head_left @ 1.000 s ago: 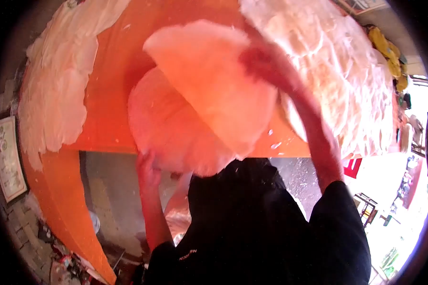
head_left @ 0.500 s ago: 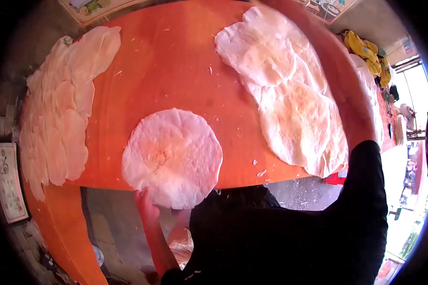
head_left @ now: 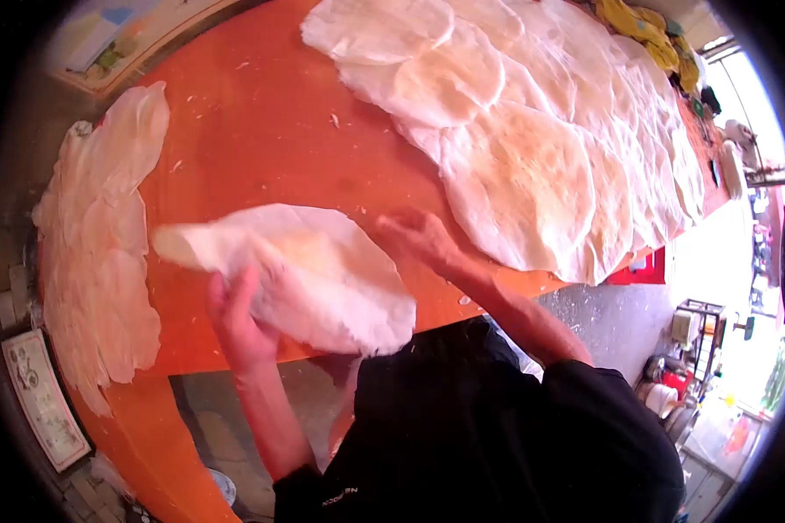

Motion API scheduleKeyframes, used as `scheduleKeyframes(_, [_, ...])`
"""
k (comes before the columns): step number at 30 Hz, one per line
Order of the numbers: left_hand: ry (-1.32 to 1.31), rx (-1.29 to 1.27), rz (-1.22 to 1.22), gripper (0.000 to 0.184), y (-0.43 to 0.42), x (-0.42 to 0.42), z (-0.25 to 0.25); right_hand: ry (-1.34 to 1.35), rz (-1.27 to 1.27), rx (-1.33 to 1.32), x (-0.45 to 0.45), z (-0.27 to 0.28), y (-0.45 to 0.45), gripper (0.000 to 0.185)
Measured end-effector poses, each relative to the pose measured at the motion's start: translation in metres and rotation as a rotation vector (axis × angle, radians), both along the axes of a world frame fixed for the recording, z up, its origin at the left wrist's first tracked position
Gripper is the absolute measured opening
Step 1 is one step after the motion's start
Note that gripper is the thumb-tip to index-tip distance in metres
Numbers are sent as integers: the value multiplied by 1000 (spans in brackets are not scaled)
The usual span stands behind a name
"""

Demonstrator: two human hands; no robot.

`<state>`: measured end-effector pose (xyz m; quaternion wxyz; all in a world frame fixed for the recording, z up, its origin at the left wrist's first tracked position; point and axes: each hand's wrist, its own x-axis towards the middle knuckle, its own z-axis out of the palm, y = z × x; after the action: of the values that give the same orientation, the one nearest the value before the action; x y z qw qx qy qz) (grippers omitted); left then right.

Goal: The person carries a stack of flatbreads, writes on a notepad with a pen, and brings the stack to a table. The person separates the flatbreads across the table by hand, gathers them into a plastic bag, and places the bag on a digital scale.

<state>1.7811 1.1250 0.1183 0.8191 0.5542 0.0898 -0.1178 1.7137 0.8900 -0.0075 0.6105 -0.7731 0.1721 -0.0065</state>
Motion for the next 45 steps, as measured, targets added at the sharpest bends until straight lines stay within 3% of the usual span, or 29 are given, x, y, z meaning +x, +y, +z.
scheduleKeyframes(1, [-57, -90, -56, 19, -8, 13, 5, 256, -109, 561, 2, 5, -10, 56])
scheduleKeyframes(2, [-190, -115, -203, 29, -11, 26, 8, 250, -127, 562, 6, 5, -18, 56])
scheduleKeyframes(4, [-257, -253, -343, 23, -29, 36, 30, 521, -158, 952, 11, 3, -30, 57])
scheduleKeyframes(5, [-295, -295, -286, 22, -34, 39, 38, 262, -174, 1252, 4, 66, -25, 57])
scheduleKeyframes(6, [-336, -334, -227, 21, -37, 42, 42, 47, -48, 1259, 4, 48, -39, 49])
scheduleKeyframes(8, [-420, -359, -329, 23, -27, 51, 30, -105, -223, 1120, 5, 57, -55, 41])
scheduleKeyframes(10, [-275, -172, -217, 25, -25, 53, 12, -133, -441, 927, 5, 74, -80, 44])
scheduleKeyframes(11, [-246, -37, -206, 25, -25, 52, -3, -257, -528, 870, 10, 46, -101, 49])
scheduleKeyframes(14, [67, 176, -256, 37, -15, 52, -81, -273, -446, 277, -17, 23, -141, 47])
scheduleKeyframes(15, [55, 205, -296, 39, -23, 36, -86, -272, -461, 267, -30, 17, -154, 47])
scheduleKeyframes(19, [124, 335, -321, 40, 15, -1, -152, -55, -737, -866, -115, -27, -228, 42])
scheduleKeyframes(22, [178, 438, -337, 36, 27, -25, -176, 331, -955, -838, -180, -13, -264, 50])
scheduleKeyframes(24, [171, 459, -246, 32, 27, -33, -193, 536, -969, -760, -211, -25, -284, 58])
scheduleKeyframes(26, [172, 438, -217, 31, 23, -33, -198, 512, -1024, -548, -234, -48, -306, 62])
scheduleKeyframes(28, [158, 472, -219, 30, 22, -32, -192, 475, -1064, -443, -243, -27, -307, 61])
scheduleKeyframes(30, [146, 469, -240, 28, 27, -30, -197, 601, -1150, -910, -251, -10, -318, 58])
scheduleKeyframes(31, [154, 467, -232, 28, 26, -30, -194, 595, -1192, -909, -266, -11, -326, 53])
scheduleKeyframes(32, [163, 464, -223, 28, 26, -32, -192, 721, -1173, -793, -278, -6, -333, 51])
scheduleKeyframes(35, [145, 444, -208, 29, 29, -32, -196, 772, -1073, -718, -314, -23, -350, 45])
scheduleKeyframes(37, [138, 441, -202, 29, 31, -29, -200, 670, -1212, -291, -321, -27, -353, 39])
scheduleKeyframes(40, [120, 440, -202, 28, 33, -28, -203, 653, -1183, -352, -332, -35, -354, 37])
scheduleKeyframes(41, [125, 447, -197, 28, 33, -27, -204, 606, -1194, -230, -333, -37, -355, 37])
scheduleKeyframes(42, [131, 455, -190, 27, 33, -27, -205, 598, -1195, -231, -334, -37, -358, 37])
scheduleKeyframes(44, [131, 469, -186, 28, 27, -29, -199, 747, -1101, -490, -331, -22, -353, 42])
scheduleKeyframes(45, [139, 484, -184, 29, 25, -30, -197, 690, -1150, -800, -327, -17, -344, 53])
